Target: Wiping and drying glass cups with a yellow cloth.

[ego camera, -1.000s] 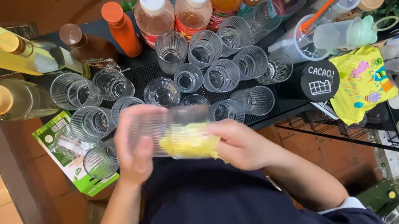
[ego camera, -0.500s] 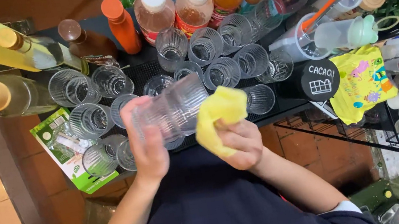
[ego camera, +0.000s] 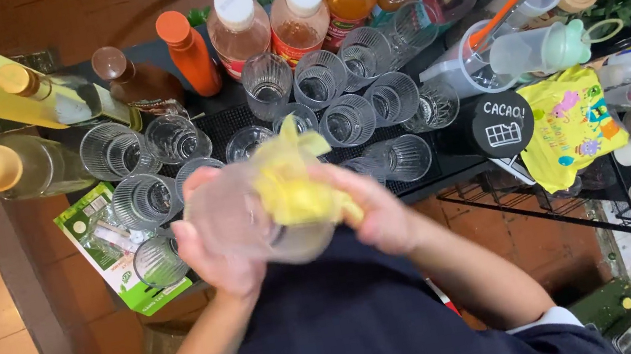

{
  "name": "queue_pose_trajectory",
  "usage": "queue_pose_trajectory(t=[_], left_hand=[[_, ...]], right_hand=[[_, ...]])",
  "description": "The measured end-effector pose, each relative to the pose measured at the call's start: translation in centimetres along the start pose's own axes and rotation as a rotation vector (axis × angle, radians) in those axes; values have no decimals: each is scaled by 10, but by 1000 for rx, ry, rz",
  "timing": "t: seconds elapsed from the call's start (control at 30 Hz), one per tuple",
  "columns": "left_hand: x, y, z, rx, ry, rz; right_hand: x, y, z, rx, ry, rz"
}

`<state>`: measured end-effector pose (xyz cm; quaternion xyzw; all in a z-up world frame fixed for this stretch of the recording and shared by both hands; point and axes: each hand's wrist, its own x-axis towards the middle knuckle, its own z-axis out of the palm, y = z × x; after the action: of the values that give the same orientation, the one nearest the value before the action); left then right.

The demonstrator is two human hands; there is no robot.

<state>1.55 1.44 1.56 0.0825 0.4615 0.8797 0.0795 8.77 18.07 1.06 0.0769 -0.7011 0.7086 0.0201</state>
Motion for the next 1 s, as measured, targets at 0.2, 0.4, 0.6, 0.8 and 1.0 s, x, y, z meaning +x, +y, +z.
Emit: queue_pose_trajectory(t=[0.2, 0.4, 0.6, 0.8, 1.0], left_hand=[[-1, -23, -7, 334, -73, 449], [-8, -8, -24, 303, -403, 293], [-5, 6, -17, 448, -322, 15], [-40, -44, -72, -106, 164, -199], [-9, -39, -62, -236, -432, -365]], right_hand=[[-25, 28, 36, 871, 204, 8], [-9, 0, 27, 156, 290, -270], [-7, 9, 38, -327, 328, -296], [1, 0, 42, -775, 116, -581], [14, -31, 56, -815, -207, -818]])
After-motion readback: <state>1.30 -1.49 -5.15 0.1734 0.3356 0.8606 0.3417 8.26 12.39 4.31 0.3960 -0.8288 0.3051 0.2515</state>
